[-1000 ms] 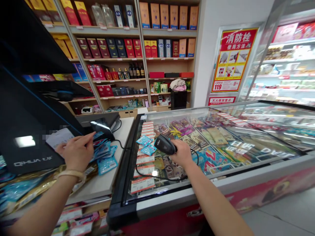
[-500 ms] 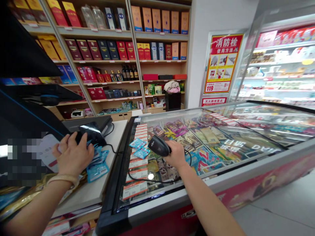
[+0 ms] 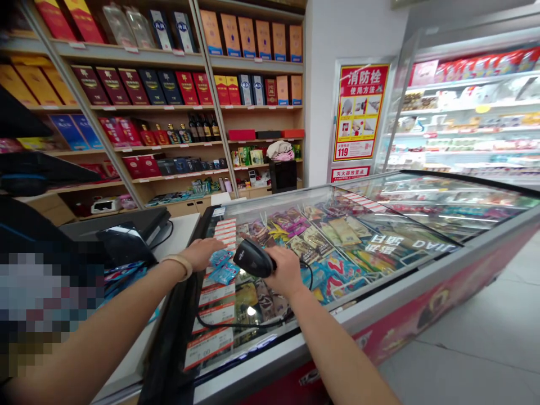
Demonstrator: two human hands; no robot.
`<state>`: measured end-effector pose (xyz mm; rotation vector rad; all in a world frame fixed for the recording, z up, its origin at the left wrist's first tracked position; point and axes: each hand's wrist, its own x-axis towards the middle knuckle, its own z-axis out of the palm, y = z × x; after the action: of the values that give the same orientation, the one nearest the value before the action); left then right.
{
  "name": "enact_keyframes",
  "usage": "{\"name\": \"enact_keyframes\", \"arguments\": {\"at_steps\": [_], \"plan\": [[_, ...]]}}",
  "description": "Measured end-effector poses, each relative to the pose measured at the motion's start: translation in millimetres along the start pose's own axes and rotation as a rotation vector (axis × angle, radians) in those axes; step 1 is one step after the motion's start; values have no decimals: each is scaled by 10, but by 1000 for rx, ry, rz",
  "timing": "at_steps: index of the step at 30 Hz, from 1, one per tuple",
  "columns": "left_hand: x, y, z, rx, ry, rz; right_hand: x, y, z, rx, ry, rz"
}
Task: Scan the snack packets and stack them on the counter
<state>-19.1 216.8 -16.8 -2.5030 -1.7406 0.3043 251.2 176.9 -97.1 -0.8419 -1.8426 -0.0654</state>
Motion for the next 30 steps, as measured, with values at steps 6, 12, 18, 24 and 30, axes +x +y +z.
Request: {"name": "enact_keyframes", "arguments": {"at_steps": [6, 12, 18, 24, 30], "plan": [[186, -33, 27, 42, -39, 30, 23, -30, -12, -7, -17, 21], [166, 14, 10, 55, -48, -16, 26, -38, -6, -11, -18, 33], [98, -20, -12, -68, 56, -101, 13, -20, 15, -21, -28, 31], [-80, -118, -11, -411, 255, -212, 13, -32, 17, -15, -14, 15], [-214, 11, 117, -920, 632, -396, 19, -45, 18, -10, 6, 4]]}}
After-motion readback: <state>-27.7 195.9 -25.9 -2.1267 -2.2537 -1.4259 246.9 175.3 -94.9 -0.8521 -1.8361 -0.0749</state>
